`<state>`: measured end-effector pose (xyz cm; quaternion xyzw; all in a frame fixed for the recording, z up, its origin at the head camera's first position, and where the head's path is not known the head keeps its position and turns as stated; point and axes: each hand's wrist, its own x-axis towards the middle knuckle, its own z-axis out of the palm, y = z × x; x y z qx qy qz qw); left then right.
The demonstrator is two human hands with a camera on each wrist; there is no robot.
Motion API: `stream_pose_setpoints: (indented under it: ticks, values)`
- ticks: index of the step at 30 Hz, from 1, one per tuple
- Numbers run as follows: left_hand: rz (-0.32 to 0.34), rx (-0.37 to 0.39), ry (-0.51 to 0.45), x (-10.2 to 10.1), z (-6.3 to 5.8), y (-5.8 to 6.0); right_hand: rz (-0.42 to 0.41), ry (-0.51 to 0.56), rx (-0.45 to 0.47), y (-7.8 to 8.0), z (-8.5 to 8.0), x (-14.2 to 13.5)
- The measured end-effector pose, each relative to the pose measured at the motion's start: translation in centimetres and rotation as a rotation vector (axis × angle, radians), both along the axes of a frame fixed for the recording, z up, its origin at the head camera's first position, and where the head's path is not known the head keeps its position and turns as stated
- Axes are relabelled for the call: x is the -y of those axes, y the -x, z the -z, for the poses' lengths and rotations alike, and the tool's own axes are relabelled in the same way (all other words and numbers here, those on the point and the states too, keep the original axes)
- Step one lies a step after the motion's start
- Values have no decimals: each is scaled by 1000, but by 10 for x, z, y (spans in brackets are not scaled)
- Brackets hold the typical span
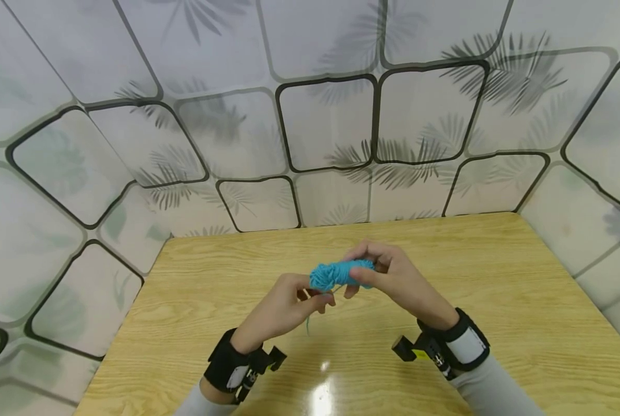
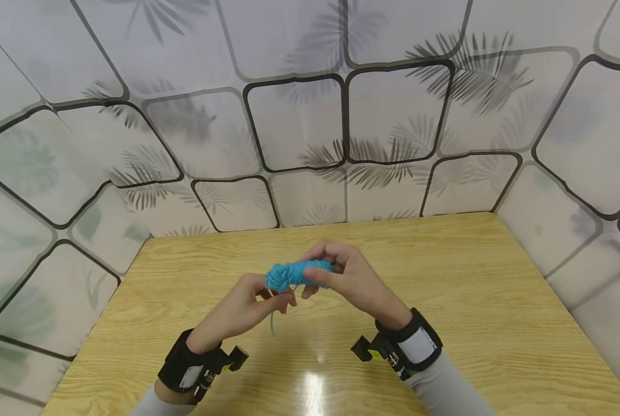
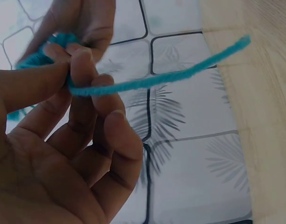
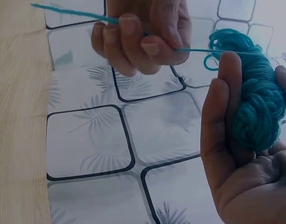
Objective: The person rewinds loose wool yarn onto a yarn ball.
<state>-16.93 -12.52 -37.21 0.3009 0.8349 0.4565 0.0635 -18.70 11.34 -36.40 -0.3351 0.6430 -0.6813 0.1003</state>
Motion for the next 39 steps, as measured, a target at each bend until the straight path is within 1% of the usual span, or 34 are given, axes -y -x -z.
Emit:
stream_pose_setpoints:
  ticks: [2, 5, 9, 11, 14, 17, 19, 23, 26, 28, 30, 33, 36, 39]
  values:
    - [7, 23, -1, 1, 3, 5, -45, -1, 2, -2, 0, 1]
    - [2, 30, -2, 3, 7, 13, -127, -2, -12, -3, 1, 4]
    - [-22, -6, 19, 5, 8, 21, -250, 10, -2, -4, 4, 5]
    - [-31, -25, 30, 7, 7, 24, -283, 0, 6, -5, 3, 6]
    - [-52, -43, 55, 9, 2, 26, -276, -59, 14, -7, 3, 7]
    - [-80, -66, 69, 9, -6, 24, -223, -168, -11, -8, 5, 9]
    - [-102, -85, 68, 10, -11, 22, -167, -265, -41, -8, 7, 11]
    - [-139, -120, 45, 10, -21, 13, 6, -469, -165, -6, 12, 15]
    - [-129, -141, 35, 8, -26, 5, 141, -565, -241, -4, 15, 16]
    - [-112, -150, 36, 6, -28, -1, 206, -586, -259, -2, 16, 17]
    - [-103, -155, 45, 3, -28, -5, 261, -583, -264, -1, 17, 18]
    - [-111, -156, 53, 1, -29, -11, 334, -559, -262, 1, 17, 18]
    - [-119, -159, 55, -1, -29, -13, 380, -517, -241, 4, 18, 16]
    - [-120, -163, 62, -1, -28, -14, 391, -473, -192, 7, 21, 14]
